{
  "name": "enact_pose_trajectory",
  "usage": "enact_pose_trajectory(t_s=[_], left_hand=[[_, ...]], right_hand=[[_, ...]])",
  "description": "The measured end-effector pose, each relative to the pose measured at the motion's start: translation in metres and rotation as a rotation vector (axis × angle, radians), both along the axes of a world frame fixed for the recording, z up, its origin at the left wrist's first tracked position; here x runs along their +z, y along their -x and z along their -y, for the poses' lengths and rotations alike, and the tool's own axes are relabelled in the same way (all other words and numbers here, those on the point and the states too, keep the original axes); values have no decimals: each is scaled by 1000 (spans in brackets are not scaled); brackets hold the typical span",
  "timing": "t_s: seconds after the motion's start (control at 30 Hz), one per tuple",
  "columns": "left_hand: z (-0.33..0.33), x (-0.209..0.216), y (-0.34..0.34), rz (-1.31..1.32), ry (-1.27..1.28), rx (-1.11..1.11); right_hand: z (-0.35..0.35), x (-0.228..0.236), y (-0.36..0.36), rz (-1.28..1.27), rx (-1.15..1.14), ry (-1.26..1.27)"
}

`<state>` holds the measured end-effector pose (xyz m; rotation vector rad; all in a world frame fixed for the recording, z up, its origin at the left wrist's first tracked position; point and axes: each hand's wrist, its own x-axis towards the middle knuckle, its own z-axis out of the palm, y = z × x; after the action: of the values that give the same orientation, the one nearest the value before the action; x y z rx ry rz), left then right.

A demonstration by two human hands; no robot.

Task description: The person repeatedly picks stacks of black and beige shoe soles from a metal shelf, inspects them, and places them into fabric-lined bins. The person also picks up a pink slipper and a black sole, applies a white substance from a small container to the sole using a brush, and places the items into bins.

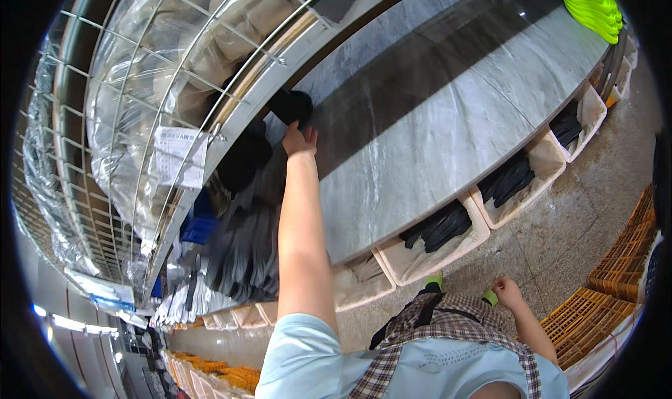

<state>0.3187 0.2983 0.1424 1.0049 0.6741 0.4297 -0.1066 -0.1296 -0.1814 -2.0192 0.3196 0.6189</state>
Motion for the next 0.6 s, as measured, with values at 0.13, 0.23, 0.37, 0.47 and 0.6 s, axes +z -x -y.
enact_pose_trajectory(t_s=[0.13,0.23,0.37,0.47,0.6], left_hand=[[-75,-69,-74,-179,-11,208],[-115,-111,-123,-167,-1,171],[-167,-148,-179,34,85,29],[-184,-150,-208,302,172,-137],[-165,-123,-214,89,151,-34]], right_hand=[[-38,-2,-9,19,-231,23],[-73,3,5,-138,-312,59],[-123,7,26,-236,-278,76],[-152,4,37,-279,-161,138],[-171,-11,44,-290,-158,100]])
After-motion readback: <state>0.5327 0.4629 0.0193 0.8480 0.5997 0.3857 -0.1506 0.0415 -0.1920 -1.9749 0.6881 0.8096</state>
